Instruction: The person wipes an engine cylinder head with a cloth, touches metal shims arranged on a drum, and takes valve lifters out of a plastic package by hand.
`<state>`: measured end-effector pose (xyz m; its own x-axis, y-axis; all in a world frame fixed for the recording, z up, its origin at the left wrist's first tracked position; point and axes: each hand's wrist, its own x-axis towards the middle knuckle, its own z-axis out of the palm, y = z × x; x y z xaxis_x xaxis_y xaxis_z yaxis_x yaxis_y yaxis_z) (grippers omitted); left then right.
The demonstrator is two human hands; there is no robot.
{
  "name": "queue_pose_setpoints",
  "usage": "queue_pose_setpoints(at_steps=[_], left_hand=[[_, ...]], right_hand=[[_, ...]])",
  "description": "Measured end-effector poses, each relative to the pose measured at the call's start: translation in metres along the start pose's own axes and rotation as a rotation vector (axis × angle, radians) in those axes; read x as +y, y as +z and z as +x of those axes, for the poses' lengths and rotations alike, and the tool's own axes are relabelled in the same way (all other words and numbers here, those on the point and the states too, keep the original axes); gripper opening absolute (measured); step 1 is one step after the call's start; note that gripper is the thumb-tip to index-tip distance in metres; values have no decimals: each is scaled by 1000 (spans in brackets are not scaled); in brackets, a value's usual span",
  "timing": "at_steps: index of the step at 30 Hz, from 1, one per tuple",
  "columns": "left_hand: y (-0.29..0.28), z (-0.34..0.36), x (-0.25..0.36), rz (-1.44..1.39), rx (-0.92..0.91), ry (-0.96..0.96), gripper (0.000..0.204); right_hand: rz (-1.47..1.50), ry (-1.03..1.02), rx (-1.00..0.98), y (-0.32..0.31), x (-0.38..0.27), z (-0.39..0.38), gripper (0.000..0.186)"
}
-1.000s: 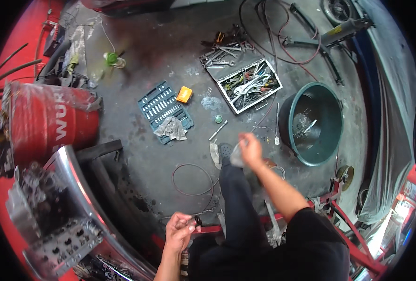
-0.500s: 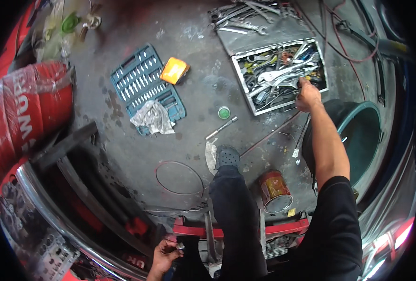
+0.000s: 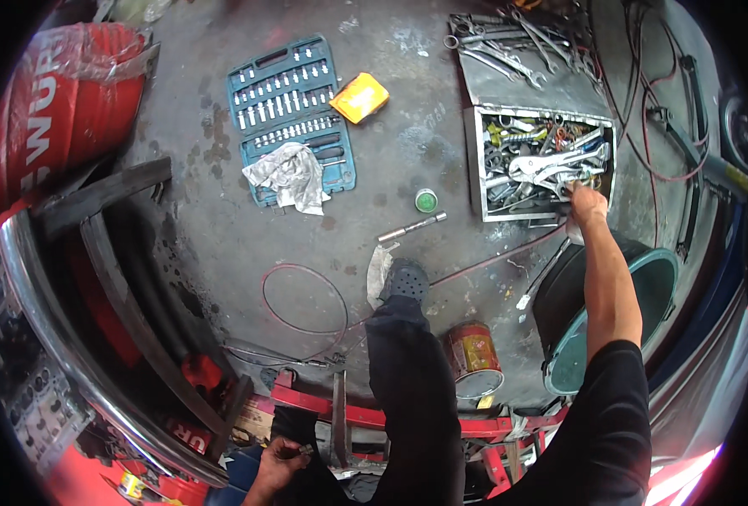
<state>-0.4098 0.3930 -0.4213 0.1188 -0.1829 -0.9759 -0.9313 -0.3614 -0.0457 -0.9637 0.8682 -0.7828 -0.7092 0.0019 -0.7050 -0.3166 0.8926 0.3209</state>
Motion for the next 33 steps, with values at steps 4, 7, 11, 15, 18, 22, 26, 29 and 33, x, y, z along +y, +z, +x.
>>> queue_pose_setpoints(at_steps=[4,7,11,15,18,22,26,29,33], left_hand=[[-14,-14,-15,157,32,145,31],[-17,-11,-7,239,-8,354,29],[-40,-40,-4,-101,-203,361,25],[-89,-72,-51,-386,-152,538,24],[-141,-105,-65,-503,-272,623,27],[-249,-153,-147,-649,-173,861,25],[-361,-176,-259,-749,-123,1021,24],[-436,-188,-324,-907,-136,1086,25],[-497,-224,-393,-1109,55,1101,22]], right_hand=[[-16,-122,93,-48,-2,-22,34],[191,-176,183,-64,25,-54,61],[218,-400,230,-53,40,-102,48],[650,-514,-7,-133,-158,-267,49],[580,-453,287,-104,-211,-342,43],[107,-1012,188,-182,-389,-552,50],[361,-939,-11,-183,-530,-736,53],[640,-1264,-324,-181,-593,-788,34],[660,-1318,-542,-237,-640,-945,28]])
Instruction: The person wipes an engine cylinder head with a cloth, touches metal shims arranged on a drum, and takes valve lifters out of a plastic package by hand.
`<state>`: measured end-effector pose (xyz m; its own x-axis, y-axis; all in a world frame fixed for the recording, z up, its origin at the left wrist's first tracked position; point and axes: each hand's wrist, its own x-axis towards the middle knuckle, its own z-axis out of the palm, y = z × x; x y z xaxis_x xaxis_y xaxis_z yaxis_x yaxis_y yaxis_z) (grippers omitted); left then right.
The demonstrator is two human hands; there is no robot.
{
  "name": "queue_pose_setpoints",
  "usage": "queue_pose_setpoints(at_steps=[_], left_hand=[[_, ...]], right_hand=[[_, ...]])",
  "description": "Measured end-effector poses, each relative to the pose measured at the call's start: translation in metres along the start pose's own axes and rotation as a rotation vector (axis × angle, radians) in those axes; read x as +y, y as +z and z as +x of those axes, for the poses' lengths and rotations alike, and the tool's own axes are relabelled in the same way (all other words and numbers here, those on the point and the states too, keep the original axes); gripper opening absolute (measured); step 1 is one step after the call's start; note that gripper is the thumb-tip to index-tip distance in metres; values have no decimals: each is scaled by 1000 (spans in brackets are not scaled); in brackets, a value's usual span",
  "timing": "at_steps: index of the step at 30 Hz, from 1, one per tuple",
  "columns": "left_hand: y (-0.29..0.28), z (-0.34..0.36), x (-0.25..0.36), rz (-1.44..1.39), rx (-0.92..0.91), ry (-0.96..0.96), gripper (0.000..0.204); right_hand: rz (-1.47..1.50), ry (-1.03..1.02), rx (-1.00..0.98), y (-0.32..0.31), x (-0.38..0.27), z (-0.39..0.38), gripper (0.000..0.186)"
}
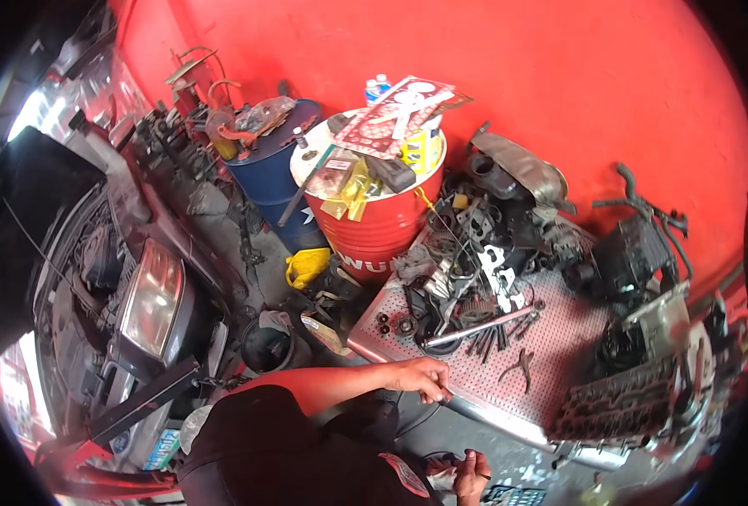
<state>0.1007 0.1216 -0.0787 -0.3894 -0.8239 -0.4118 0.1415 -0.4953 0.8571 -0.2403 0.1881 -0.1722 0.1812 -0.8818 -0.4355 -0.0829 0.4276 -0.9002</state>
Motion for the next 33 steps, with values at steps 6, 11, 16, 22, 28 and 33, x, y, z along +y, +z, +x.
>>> queue_pose_setpoints(at_steps=[6,11,16,22,28,33], left_hand=[[-6,-48,36,-164,275,233,18],[-20,-123,35,-287,654,523,18],[-62,-220,53,-316,1076,713,19],[-179,-304,72,-300,1636,688,13],[-372,-327,123,-260,1606,746,17],[-524,-311,167,-276,1540,751,20]], right_hand=[[-26,-64,-222,25,-83,57,26],[-262,-107,-654,82,-134,115,24],[-393,-333,-956,205,-179,144,24],[-327,-502,-1012,395,-210,148,28],[-551,-396,-1074,586,-251,179,29],[-849,-385,-959,678,-258,252,27]])
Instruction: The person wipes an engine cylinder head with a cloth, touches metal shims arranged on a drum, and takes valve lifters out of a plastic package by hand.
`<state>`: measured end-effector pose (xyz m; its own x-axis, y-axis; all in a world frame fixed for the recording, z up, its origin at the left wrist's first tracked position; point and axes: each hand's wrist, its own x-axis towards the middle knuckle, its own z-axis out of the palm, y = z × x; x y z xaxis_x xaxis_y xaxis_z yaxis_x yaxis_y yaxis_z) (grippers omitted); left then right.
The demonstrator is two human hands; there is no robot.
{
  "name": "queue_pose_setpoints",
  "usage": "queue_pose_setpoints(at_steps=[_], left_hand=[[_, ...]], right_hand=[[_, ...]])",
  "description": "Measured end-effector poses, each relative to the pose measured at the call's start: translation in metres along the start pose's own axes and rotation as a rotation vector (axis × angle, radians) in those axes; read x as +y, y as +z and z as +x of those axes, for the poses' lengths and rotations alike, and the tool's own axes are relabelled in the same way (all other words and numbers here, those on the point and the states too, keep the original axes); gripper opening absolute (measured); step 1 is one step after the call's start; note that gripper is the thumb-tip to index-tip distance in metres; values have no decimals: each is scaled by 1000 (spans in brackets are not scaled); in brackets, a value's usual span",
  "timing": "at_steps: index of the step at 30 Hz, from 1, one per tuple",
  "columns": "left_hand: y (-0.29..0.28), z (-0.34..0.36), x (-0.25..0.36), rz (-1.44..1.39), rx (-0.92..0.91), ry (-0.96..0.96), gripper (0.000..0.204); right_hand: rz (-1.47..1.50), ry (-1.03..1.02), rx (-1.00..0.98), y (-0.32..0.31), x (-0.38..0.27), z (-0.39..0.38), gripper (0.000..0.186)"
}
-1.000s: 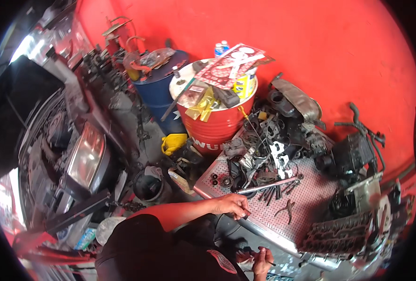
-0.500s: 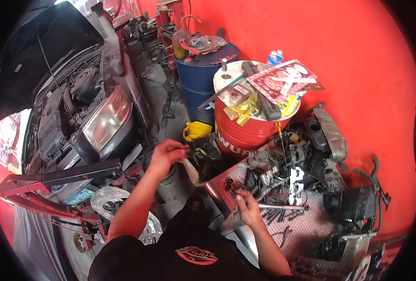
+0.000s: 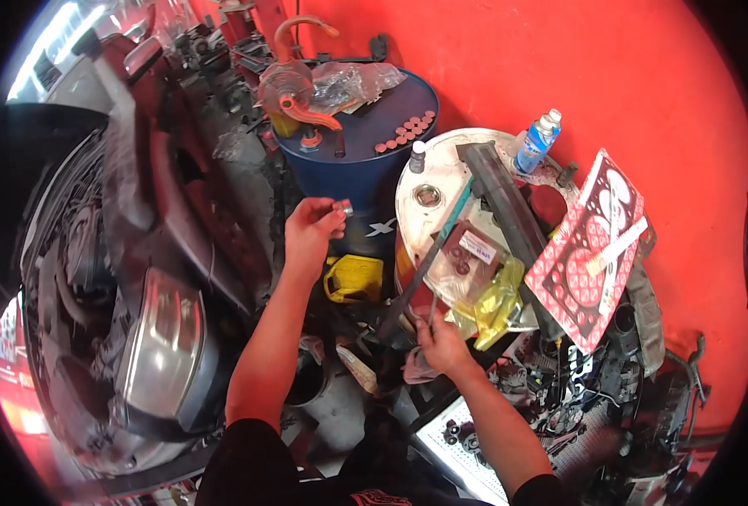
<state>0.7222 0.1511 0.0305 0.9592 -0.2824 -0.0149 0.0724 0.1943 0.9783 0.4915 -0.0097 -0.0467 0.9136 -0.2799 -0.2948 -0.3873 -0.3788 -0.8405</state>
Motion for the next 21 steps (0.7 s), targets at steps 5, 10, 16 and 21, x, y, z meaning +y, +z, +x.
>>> queue_pose_setpoints(at_steps=[5,10,16,21], left_hand=[[44,112,-7,73,-61,22,22],[88,228,-47,300,-61,28,24],[129,322,-81,583,-85,223,22],[155,417,-125,903,-110,291,36]], right_hand=[[20,-73,231,-13,48,36,23],[215,44,209,-8,60,37,24],[300,88,136,-17,48,40,29],[691,286,45,-26,34,39,29]])
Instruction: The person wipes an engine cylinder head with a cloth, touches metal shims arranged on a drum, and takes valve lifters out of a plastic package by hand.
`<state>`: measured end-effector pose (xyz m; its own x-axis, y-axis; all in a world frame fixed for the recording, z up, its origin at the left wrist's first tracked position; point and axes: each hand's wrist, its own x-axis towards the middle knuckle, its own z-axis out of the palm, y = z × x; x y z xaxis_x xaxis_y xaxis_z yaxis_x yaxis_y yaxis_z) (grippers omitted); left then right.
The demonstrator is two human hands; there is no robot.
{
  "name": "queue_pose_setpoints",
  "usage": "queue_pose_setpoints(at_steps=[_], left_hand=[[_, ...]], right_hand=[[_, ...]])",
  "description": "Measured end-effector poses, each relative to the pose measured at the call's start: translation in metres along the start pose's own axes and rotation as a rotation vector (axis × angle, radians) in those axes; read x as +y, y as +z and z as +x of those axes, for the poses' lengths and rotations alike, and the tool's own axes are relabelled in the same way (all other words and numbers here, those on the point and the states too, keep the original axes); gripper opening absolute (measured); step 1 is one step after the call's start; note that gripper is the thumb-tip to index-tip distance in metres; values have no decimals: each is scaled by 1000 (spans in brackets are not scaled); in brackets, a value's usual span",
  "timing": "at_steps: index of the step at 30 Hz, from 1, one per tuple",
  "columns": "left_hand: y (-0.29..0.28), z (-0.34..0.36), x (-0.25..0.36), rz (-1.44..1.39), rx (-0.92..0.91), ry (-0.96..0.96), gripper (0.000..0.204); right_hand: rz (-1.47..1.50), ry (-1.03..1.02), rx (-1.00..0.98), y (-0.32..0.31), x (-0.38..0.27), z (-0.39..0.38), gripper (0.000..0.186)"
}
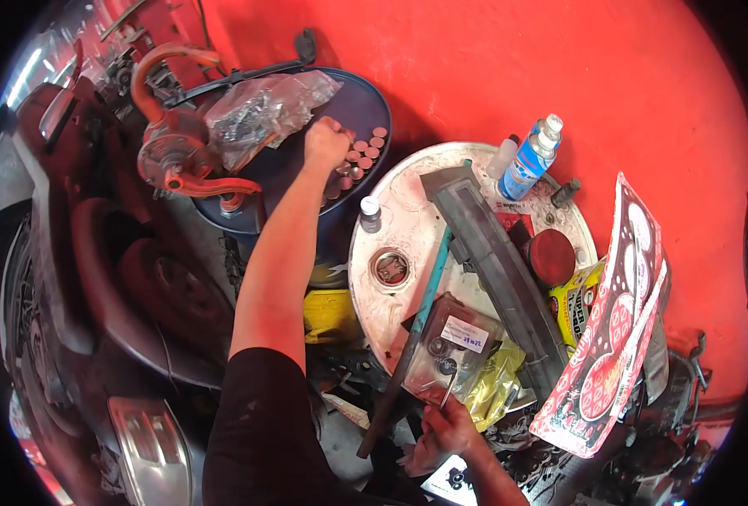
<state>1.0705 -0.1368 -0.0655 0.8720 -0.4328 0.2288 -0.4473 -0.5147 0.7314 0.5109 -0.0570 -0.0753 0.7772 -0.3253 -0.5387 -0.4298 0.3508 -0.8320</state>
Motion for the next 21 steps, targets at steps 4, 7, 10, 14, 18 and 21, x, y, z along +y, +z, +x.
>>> queue_pose_setpoints(at_steps=[4,7,10,14,18,21], left_hand=[[7,19,18,227,-63,24,40],[9,28,27,294,-129,5,39],[18,39,25,333,-162,33,36],[32,48,26,408,-249,72,36],[41,52,26,421,-361,62,37],[45,48,25,437,-288,132,32]], right_hand=[[-13,74,-9,0,-6,1,27],[-18,105,-15,1,-15,1,27],[-38,73,-22,-1,-7,2,27],[-41,89,-5,1,-17,1,26],[-115,109,10,1,-19,-1,25],[-135,112,7,-1,-15,0,25]])
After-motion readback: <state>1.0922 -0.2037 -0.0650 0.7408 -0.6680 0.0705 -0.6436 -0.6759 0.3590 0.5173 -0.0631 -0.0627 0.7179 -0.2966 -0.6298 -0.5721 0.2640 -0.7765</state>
